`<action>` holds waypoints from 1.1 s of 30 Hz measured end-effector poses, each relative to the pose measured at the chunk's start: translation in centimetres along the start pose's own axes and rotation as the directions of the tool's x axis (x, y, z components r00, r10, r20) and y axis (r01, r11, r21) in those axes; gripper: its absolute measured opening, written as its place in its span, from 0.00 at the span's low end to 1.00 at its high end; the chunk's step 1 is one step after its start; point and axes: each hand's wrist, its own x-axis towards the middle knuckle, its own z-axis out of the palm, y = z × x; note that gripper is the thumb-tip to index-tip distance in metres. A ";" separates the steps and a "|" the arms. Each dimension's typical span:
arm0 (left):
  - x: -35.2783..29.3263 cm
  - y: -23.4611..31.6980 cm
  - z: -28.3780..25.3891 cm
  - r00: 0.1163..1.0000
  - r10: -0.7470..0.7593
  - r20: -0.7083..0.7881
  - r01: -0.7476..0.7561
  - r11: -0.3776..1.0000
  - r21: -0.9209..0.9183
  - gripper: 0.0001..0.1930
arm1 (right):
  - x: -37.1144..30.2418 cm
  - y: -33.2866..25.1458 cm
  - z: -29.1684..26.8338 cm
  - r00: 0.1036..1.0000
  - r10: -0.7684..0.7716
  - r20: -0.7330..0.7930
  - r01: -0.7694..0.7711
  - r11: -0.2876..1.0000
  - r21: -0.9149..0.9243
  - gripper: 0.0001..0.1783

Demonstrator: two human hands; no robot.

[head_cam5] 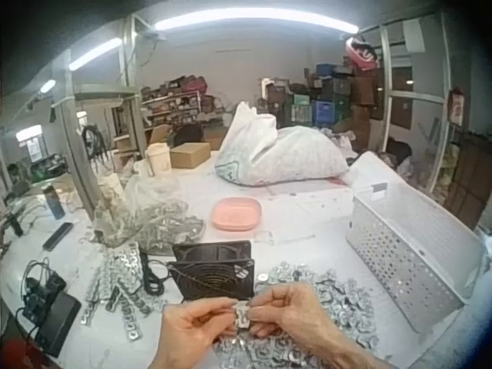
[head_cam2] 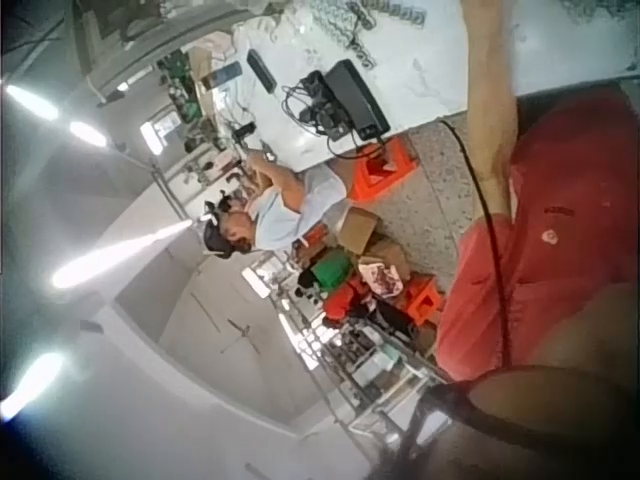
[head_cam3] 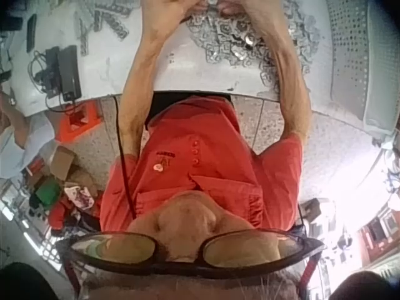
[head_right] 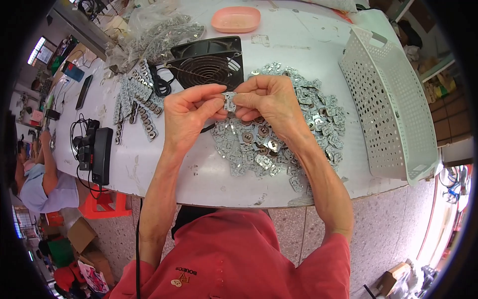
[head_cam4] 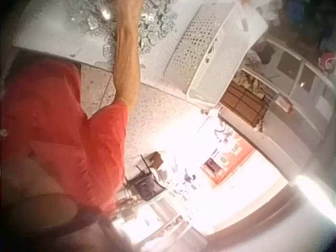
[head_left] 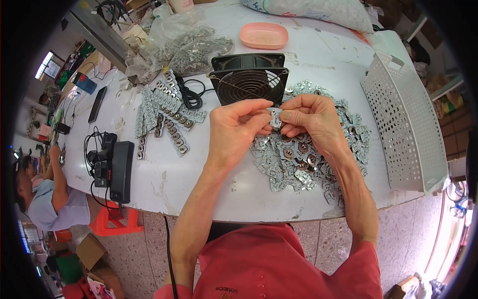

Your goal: The person assembles small metal tabs onto a strip of electronic circuit boards by hand at a workbench.

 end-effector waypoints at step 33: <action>-0.3 -0.8 1.0 0.868 0.480 0.128 -0.495 0.810 0.314 0.18 | -0.6 -1.1 -3.9 0.981 -0.075 -0.181 0.086 0.995 0.055 0.06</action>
